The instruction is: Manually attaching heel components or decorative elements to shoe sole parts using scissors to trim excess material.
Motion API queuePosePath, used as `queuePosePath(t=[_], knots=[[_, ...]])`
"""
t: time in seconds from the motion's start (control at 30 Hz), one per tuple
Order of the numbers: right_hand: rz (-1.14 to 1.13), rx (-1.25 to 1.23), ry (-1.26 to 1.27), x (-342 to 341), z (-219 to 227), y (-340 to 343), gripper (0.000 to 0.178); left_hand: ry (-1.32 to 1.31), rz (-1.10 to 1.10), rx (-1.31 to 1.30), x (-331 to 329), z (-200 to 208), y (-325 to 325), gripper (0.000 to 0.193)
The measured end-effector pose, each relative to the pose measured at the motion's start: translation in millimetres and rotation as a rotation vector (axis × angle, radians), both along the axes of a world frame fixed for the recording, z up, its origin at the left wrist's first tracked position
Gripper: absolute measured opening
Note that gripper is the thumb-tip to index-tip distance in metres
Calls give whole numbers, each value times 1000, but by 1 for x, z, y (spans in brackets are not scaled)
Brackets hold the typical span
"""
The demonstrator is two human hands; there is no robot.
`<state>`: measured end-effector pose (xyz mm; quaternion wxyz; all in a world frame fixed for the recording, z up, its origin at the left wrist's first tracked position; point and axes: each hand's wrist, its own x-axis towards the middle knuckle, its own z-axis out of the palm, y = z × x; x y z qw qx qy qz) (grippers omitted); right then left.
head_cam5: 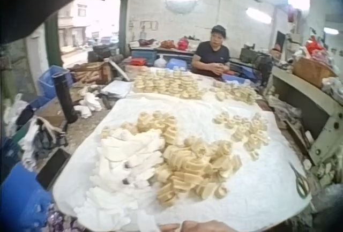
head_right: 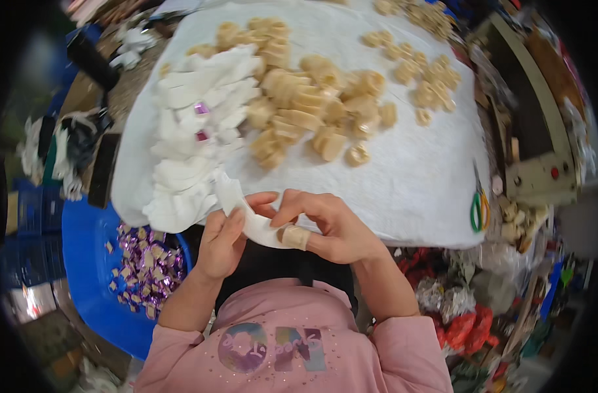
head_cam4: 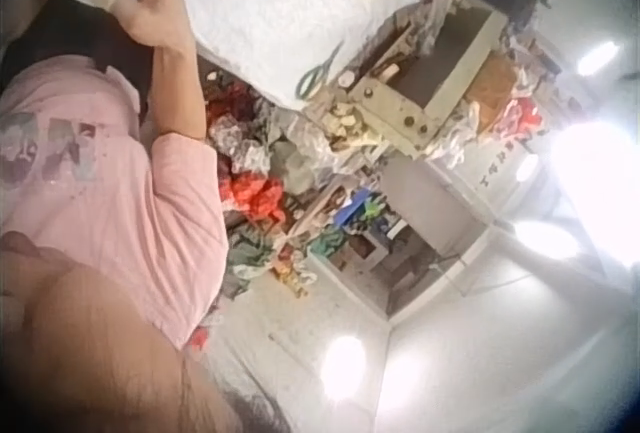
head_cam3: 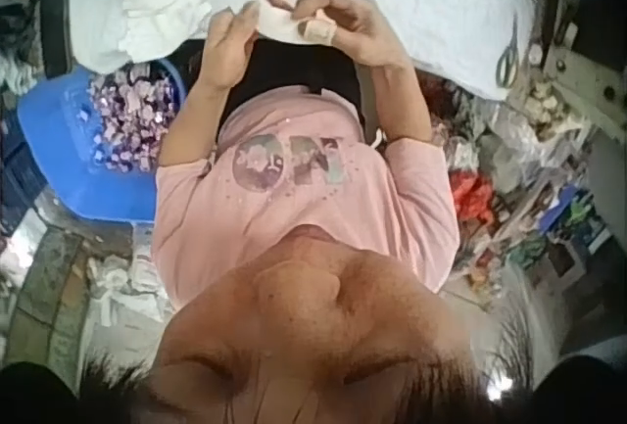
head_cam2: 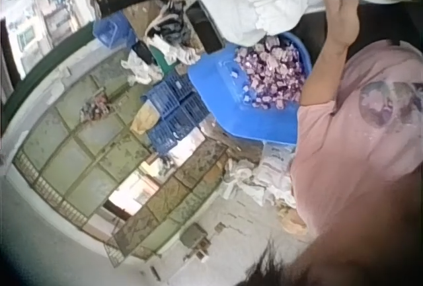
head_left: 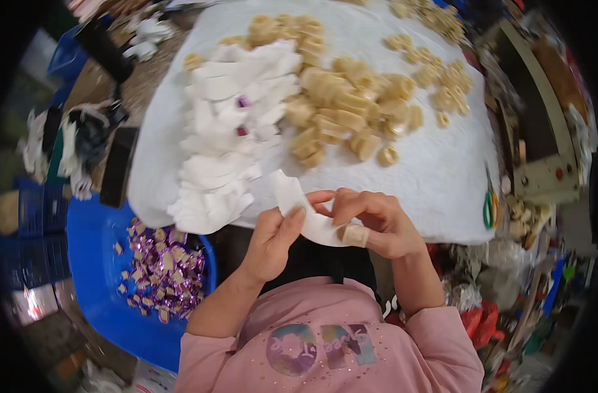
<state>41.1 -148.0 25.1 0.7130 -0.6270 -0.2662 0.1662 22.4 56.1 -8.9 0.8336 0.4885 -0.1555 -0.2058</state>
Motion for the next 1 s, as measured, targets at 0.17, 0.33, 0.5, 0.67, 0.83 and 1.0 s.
queuePosePath(t=[0.17,0.33,0.5,0.67,0.83,1.0], knots=[[-444,-383,-121,12,-26,-50,33,327,194,-7,-1,-9,-25,40],[-762,-852,-468,29,-50,-87,43,388,200,-153,3,-12,-29,38],[-768,-976,-468,22,-57,-91,40,370,181,-154,0,-15,-38,37],[-653,-1121,-498,-4,-13,-92,20,383,212,-202,0,-10,-37,41],[-476,-1464,-572,-4,-8,-74,16,299,200,-91,1,-17,-38,44],[-752,-1343,-662,1,-49,-77,16,334,225,-92,0,-16,-37,44]])
